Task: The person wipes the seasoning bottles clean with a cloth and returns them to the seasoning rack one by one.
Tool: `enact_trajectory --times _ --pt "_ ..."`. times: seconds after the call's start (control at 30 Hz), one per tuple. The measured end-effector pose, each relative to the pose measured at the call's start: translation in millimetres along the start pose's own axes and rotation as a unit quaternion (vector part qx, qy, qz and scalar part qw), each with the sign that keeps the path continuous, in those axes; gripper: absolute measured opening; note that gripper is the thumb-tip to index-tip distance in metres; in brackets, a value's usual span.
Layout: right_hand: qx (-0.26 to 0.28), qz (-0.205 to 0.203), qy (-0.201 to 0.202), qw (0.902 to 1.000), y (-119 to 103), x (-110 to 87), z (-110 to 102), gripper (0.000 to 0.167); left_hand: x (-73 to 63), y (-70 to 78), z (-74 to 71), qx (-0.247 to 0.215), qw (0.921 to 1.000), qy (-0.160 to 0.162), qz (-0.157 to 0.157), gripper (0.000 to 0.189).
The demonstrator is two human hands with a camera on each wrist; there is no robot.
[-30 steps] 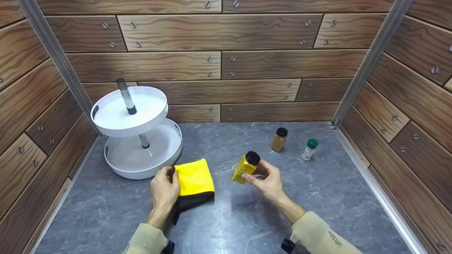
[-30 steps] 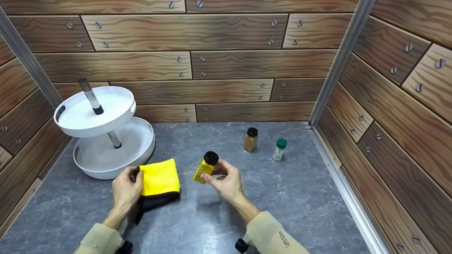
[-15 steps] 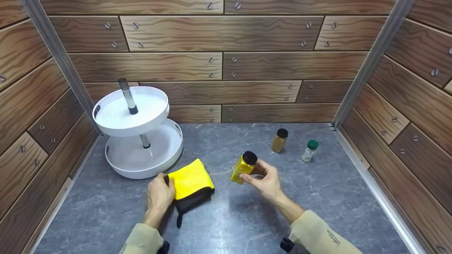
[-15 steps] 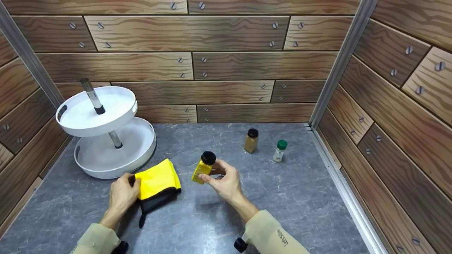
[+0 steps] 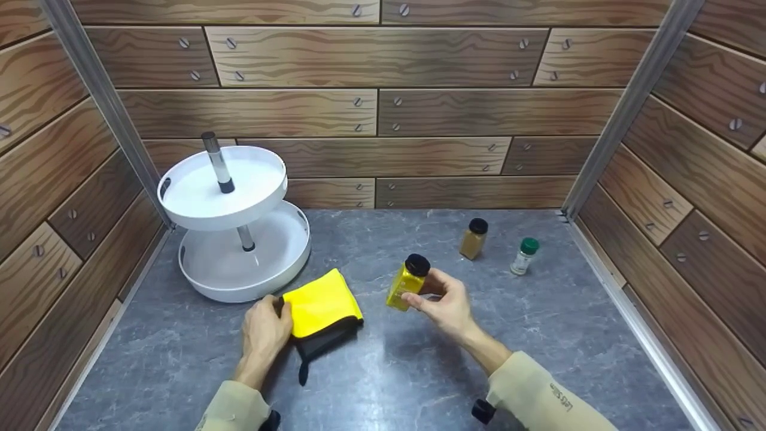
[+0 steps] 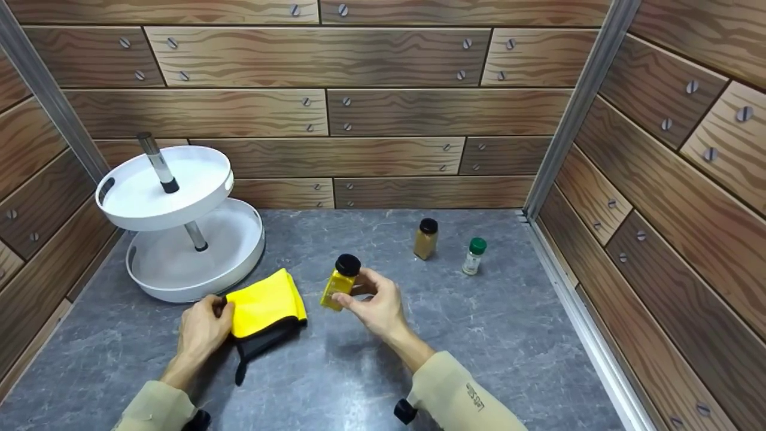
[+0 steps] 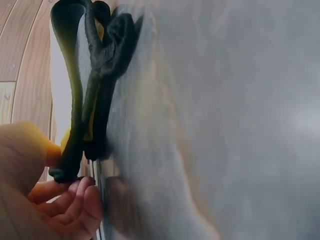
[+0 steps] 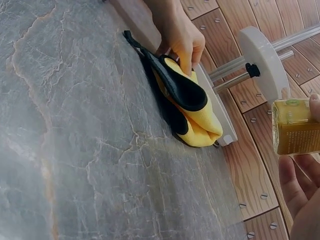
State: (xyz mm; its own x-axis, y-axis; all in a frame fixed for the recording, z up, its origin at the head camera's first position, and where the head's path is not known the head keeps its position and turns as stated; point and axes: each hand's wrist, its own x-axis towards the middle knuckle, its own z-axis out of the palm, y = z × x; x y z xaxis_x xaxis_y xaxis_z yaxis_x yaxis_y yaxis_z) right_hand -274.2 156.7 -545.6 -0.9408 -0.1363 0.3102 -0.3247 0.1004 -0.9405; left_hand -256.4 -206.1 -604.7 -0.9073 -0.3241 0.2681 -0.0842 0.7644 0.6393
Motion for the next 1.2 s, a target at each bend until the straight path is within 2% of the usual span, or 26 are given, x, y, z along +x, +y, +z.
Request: enact_trajectory --times 0.17,0.37,0.7,0.9,1.1,1.2 --pt "-0.005 0.001 -0.001 1.0000 -4 5.5 3 0.044 -2.5 -4.3 -6.9 -0.005 0.9997 0.020 0.011 0.026" --pt "-0.015 -0.009 -0.013 0.9998 -6 14.7 11 0.045 -2.9 -4.7 -17.7 0.026 0.9987 0.031 0.031 0.024" --pt "-0.026 -0.011 -0.051 0.9983 -12 29.1 34 0.047 5.5 -5.3 -30.4 0.040 0.9912 0.078 0.099 0.020" --pt "-0.028 -0.013 -0.070 0.9971 -14 35.2 48 0.047 13.3 -10.0 -31.8 0.072 0.9811 0.101 0.149 0.021" --pt "-0.040 -0.010 -0.089 0.9952 -14 40.6 63 0.046 25.9 -25.3 -31.4 0.117 0.9627 0.137 0.201 0.022" --pt "-0.053 -0.013 -0.092 0.9943 -15 45.2 70 0.045 32.9 -32.3 -31.4 0.134 0.9567 0.139 0.217 0.024"
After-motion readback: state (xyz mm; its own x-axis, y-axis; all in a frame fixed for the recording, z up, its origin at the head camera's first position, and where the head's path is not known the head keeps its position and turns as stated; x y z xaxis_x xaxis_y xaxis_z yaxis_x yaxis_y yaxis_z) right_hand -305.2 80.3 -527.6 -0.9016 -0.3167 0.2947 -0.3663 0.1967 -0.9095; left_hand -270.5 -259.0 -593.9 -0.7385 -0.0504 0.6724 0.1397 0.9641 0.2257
